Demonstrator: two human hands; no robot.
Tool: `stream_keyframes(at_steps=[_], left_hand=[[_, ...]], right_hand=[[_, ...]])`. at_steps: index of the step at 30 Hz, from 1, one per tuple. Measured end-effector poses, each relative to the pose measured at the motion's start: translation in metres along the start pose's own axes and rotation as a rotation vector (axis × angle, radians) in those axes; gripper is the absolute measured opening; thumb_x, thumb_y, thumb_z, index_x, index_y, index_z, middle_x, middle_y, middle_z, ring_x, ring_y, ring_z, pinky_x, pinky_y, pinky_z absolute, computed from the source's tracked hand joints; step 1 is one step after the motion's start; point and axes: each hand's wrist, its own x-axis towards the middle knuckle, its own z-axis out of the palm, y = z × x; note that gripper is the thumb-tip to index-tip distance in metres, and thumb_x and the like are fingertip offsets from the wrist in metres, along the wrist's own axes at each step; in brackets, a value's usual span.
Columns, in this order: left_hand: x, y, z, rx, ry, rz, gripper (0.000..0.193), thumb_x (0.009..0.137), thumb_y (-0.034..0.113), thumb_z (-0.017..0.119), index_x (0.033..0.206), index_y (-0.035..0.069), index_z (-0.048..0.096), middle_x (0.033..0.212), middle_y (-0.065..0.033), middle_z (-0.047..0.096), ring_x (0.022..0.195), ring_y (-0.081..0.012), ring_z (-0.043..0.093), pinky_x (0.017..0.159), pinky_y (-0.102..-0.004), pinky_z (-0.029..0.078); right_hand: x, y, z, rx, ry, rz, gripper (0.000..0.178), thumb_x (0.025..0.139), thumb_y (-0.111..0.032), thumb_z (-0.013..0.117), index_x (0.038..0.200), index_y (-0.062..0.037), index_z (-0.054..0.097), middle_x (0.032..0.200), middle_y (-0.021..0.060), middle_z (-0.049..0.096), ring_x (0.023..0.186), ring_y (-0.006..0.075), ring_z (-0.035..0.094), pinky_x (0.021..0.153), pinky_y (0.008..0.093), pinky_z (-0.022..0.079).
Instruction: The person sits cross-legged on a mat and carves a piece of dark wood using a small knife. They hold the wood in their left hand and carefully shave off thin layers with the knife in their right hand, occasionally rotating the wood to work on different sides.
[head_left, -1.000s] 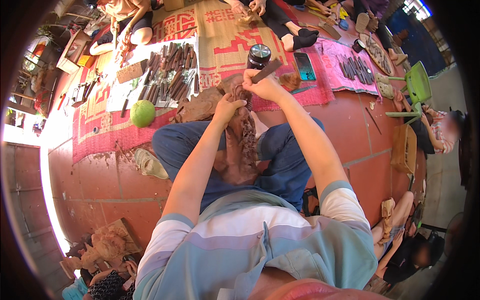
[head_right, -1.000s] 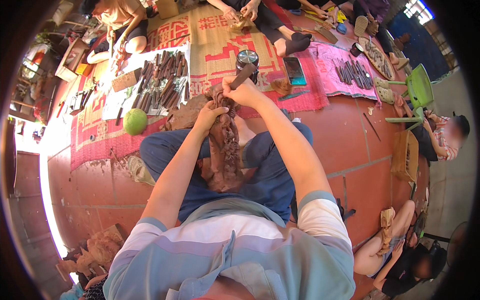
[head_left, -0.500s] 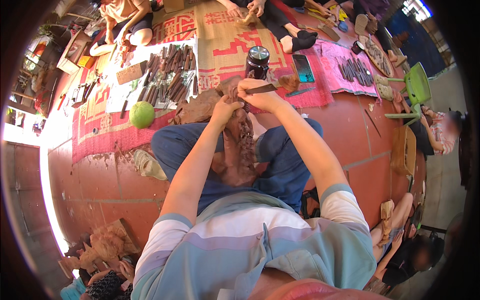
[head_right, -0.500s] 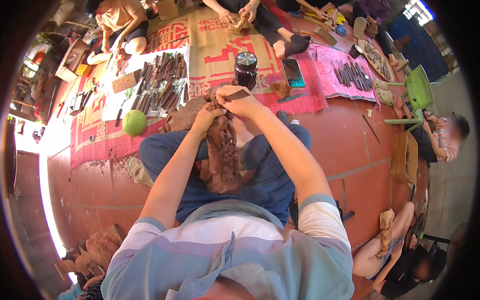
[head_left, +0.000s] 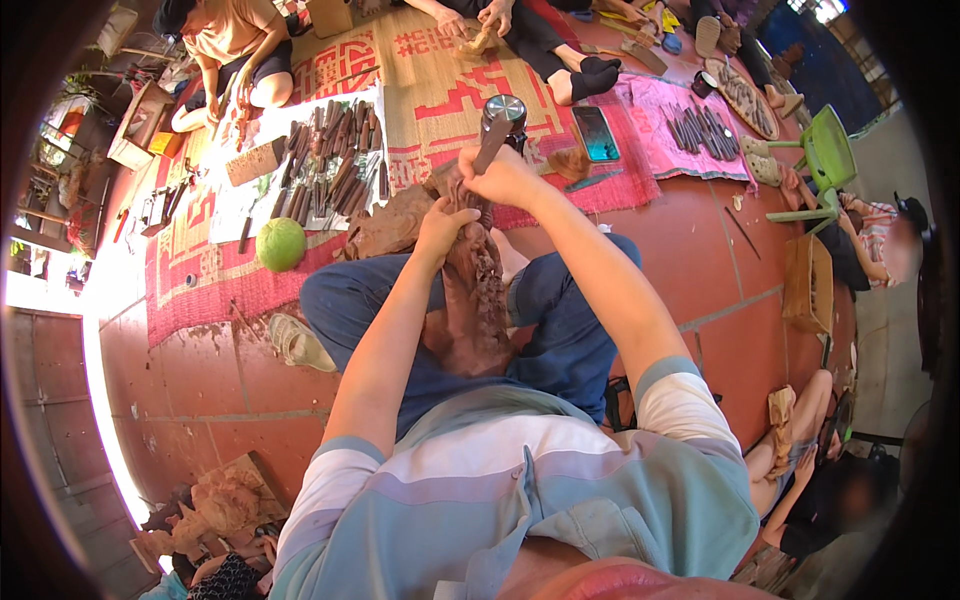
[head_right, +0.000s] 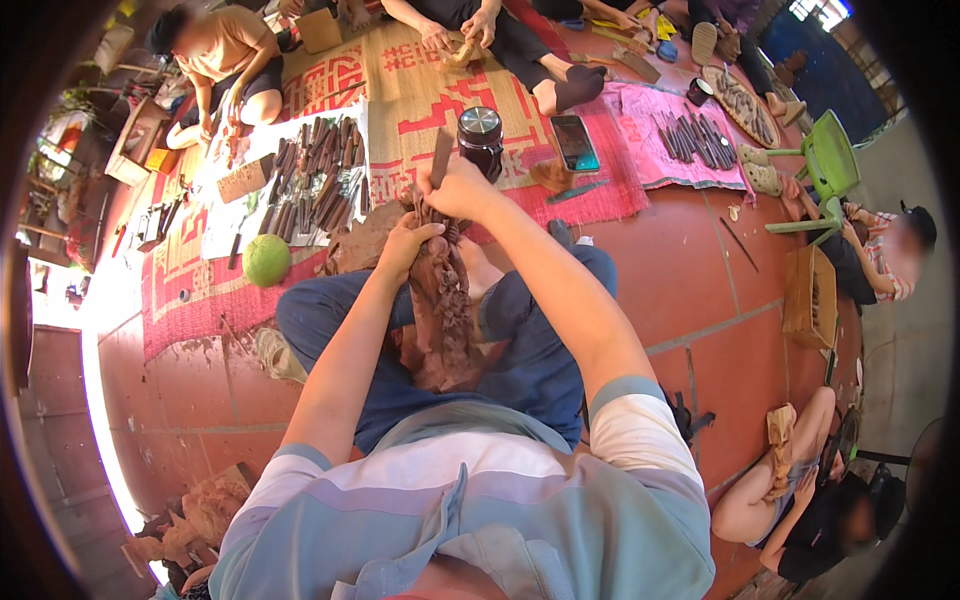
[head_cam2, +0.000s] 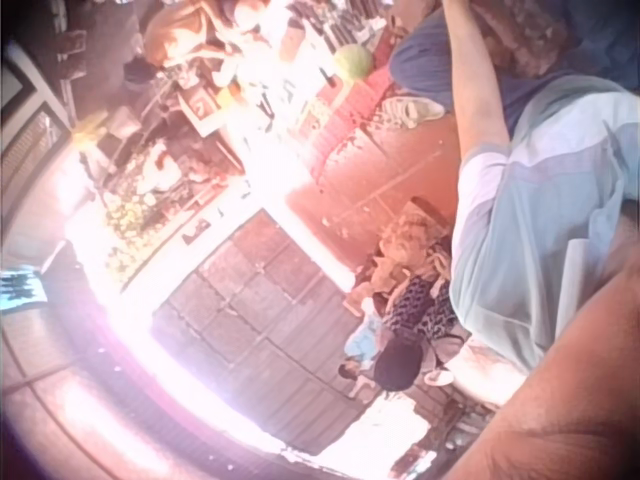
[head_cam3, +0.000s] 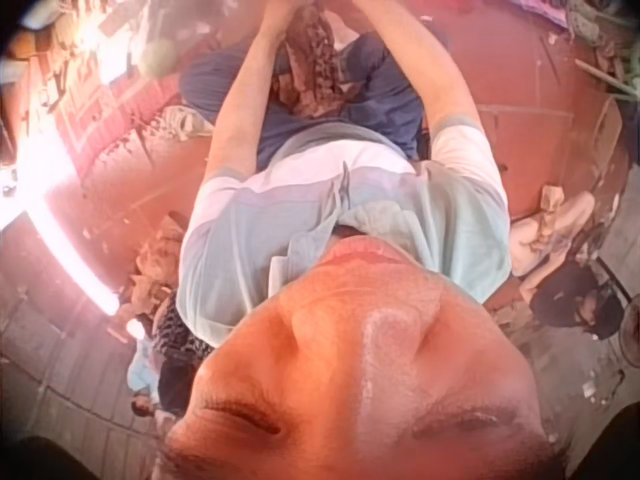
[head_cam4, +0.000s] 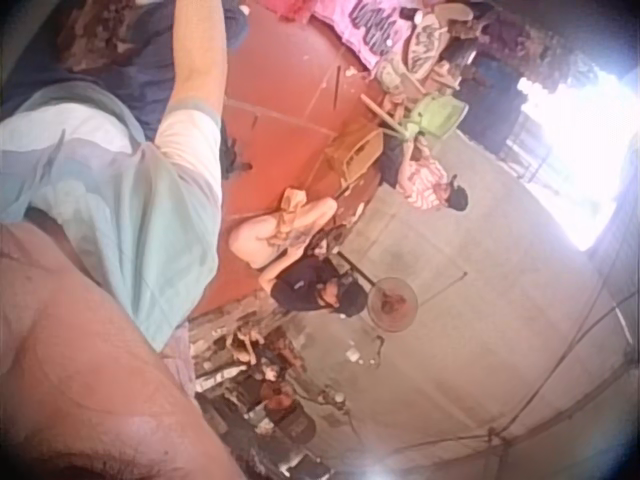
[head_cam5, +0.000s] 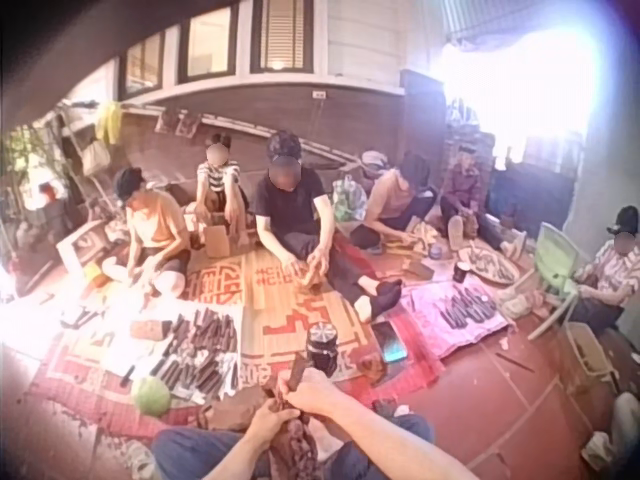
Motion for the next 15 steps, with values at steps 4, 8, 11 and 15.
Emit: stream_keyframes(at_steps=[4,8,11,15], left_hand=[[-0.004,0.011,0.005,-0.030,-0.040,0.045,0.062,0.070,0.011,0.070,0.122,-0.007,0.043,0.092,-0.0097,0.061,0.077,-0.0151,0.060,0.066,-0.0255,0.048],[-0.002,0.003,0.001,0.014,0.001,0.045,0.061,0.069,0.013,0.072,0.119,-0.007,0.044,0.097,-0.0117,0.060,0.080,-0.0157,0.060,0.068,-0.0250,0.048],[0.004,-0.001,0.000,0.015,0.014,0.047,0.049,0.072,0.010,0.069,0.114,-0.004,0.047,0.099,-0.0096,0.061,0.084,-0.0156,0.059,0.073,-0.0259,0.048],[0.001,0.002,0.000,0.001,0.007,0.011,0.040,0.074,0.006,0.067,0.110,-0.002,0.050,0.099,-0.0080,0.061,0.086,-0.0148,0.059,0.076,-0.0258,0.047]], right_hand=[[0.003,0.006,0.006,-0.138,-0.019,-0.059,0.015,0.065,-0.013,0.063,0.068,-0.0068,0.050,0.064,0.0095,0.057,0.063,0.0278,0.057,0.057,0.0351,0.043],[0.012,0.003,-0.013,-0.047,-0.131,0.201,0.010,0.065,-0.013,0.062,0.068,-0.0085,0.055,0.066,0.0067,0.061,0.068,0.0257,0.061,0.059,0.0360,0.046],[0.004,-0.005,0.001,-0.189,-0.077,-0.036,0.010,0.064,-0.013,0.063,0.069,-0.0087,0.055,0.067,0.0076,0.061,0.067,0.0260,0.061,0.059,0.0366,0.045],[0.013,0.002,0.000,-0.105,-0.058,0.030,0.009,0.065,-0.013,0.063,0.069,-0.0093,0.055,0.065,0.0076,0.060,0.067,0.0263,0.060,0.059,0.0378,0.045]])
